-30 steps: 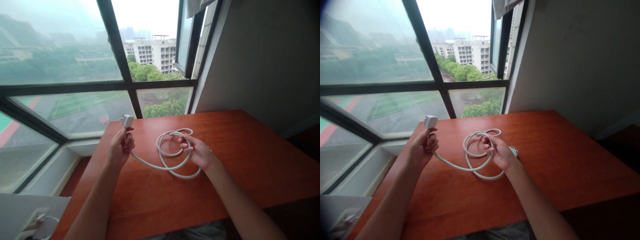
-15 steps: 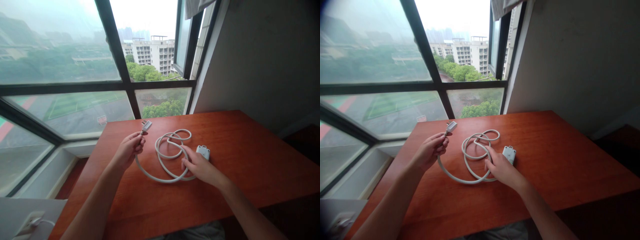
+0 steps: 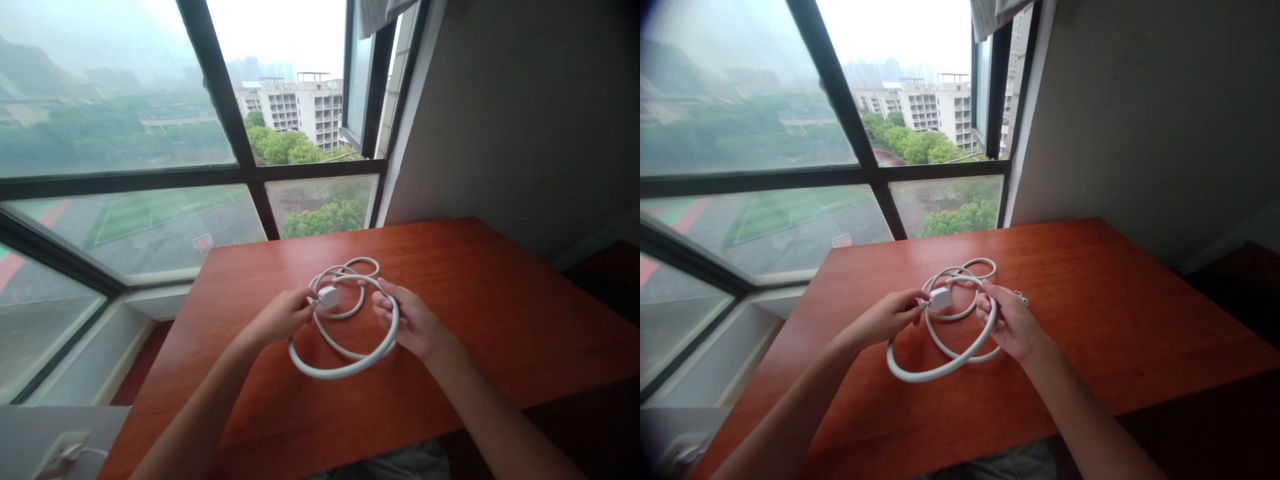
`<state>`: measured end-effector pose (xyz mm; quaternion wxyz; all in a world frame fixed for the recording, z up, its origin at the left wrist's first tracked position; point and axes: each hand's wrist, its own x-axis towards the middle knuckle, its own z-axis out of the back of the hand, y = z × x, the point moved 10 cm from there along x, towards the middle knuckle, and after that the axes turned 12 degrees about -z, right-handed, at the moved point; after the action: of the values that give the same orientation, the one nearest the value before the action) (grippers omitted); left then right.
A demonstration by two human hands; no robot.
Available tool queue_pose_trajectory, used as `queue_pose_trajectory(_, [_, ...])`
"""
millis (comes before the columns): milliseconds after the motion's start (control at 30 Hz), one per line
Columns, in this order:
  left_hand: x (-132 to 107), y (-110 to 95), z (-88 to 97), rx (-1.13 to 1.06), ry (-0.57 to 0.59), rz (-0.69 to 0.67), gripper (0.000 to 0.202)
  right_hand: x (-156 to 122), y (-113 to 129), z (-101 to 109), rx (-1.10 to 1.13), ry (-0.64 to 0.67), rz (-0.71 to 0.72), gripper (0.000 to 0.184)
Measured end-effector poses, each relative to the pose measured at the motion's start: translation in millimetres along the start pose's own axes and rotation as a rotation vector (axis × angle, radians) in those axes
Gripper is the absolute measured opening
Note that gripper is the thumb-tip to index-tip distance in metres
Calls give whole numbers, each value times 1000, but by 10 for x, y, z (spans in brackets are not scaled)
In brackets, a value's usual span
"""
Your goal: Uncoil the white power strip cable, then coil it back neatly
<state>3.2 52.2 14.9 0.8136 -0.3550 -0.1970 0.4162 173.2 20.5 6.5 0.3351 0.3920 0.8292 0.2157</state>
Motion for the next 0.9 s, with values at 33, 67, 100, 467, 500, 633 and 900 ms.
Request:
queue_pose_trajectory(33, [24,5,-34,9,7,-3,28,4,10,-1,-16,-7,6,22])
queue_pose_trajectory(67, [51,14,-62,12,5,-2,27,6,19,5,-42,-24,16,23])
queue_pose_trajectory(100, [81,28,-84,7,-5,3,27,6,28,16,-74,-51,29,25])
queue_pose_trajectory(467, [318,179,-243,-284,-230,96,11,-409,229,-102,-539,-250,393,54])
queue_pose_trajectory(500, [319,202,-299,-345,-225,118,12,-453,183,-142,-580,-237,421,60])
queue_pose_trajectory(633, [299,241,-436,-576,-246,183,13,-570,-11,-244,-741,-250,504,77])
queue_pose_trajectory(900, [170,83,-675,-849,-128,279,38,-523,216,-341,-1190,-374,519,45])
